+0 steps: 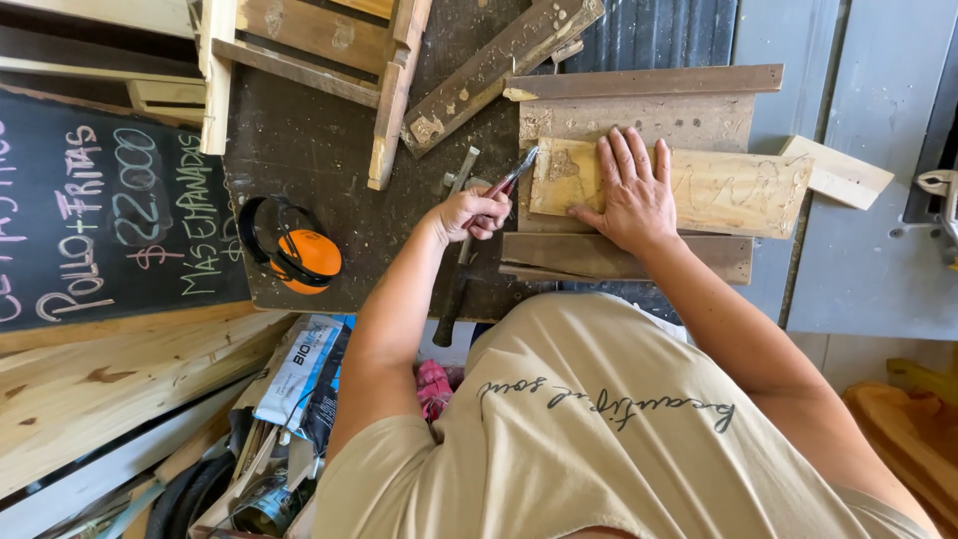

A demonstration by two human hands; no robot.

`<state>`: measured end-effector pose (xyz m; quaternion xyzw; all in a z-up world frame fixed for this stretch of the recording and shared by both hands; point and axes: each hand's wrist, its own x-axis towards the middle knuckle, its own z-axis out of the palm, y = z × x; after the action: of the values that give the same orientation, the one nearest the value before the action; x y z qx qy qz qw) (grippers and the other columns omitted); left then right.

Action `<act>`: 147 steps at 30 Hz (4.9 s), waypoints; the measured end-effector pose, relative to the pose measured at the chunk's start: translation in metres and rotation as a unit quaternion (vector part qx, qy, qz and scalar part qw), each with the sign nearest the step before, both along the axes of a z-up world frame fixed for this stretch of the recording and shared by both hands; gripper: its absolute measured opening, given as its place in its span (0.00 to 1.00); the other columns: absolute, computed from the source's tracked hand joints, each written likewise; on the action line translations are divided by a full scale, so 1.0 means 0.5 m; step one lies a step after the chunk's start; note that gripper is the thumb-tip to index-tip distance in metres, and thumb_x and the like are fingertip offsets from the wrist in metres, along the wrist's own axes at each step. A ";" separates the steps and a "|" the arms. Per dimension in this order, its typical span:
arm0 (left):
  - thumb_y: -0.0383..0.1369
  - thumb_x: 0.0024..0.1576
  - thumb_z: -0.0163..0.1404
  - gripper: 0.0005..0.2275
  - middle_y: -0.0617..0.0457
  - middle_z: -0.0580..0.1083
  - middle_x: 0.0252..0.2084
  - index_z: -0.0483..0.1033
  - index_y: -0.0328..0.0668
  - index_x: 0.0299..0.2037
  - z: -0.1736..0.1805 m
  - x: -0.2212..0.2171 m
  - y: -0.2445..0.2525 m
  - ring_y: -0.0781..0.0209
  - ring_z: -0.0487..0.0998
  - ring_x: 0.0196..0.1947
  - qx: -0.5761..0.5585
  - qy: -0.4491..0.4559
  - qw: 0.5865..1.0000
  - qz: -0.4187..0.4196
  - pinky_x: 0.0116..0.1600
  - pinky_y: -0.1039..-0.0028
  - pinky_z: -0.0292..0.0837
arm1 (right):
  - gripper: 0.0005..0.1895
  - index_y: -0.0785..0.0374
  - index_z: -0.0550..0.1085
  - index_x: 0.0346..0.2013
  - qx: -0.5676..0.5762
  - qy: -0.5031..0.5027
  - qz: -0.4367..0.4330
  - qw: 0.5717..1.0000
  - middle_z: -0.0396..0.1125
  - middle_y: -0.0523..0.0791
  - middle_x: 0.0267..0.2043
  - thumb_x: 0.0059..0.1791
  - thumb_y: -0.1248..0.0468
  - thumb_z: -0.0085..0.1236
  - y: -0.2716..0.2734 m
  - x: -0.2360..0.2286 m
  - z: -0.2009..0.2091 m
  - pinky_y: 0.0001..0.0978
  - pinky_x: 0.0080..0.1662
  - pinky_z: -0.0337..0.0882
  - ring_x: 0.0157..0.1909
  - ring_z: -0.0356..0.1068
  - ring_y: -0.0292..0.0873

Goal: Disassembling wooden structures by prying apart slats and removing nails using a screwdriver and pliers.

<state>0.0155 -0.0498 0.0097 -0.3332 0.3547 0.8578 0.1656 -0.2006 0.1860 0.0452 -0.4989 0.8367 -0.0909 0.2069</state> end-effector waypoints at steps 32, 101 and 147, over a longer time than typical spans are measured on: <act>0.46 0.57 0.58 0.14 0.45 0.73 0.35 0.82 0.44 0.31 0.001 -0.005 0.063 0.40 0.77 0.39 -0.670 -0.025 0.708 -0.223 0.41 0.56 0.75 | 0.63 0.62 0.50 0.82 0.003 0.021 0.008 1.000 0.43 0.53 0.84 0.45 0.23 0.45 -0.001 0.003 -0.013 0.64 0.79 0.27 0.85 0.33 0.54; 0.37 0.61 0.56 0.06 0.53 0.66 0.44 0.83 0.47 0.41 0.144 -0.100 -0.013 0.53 0.66 0.46 -0.846 0.072 0.370 -0.377 0.47 0.59 0.64 | 0.20 0.59 0.65 0.34 -0.219 0.069 -0.069 0.971 0.58 0.47 0.33 0.60 0.49 0.51 0.005 -0.068 -0.121 0.48 0.43 0.62 0.42 0.65 0.56; 0.50 0.54 0.57 0.20 0.41 0.77 0.32 0.81 0.39 0.23 0.071 -0.154 0.015 0.31 0.82 0.36 -0.672 -0.025 0.627 -0.394 0.41 0.48 0.79 | 0.19 0.58 0.68 0.36 -0.147 0.143 -0.058 0.977 0.58 0.45 0.37 0.58 0.46 0.48 -0.020 -0.050 -0.103 0.45 0.45 0.59 0.44 0.59 0.52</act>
<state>-0.0612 -0.0422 0.0451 -0.2018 0.9256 0.2257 0.2273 -0.2255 0.1762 -0.0063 -0.4824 0.8626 -0.1525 0.0042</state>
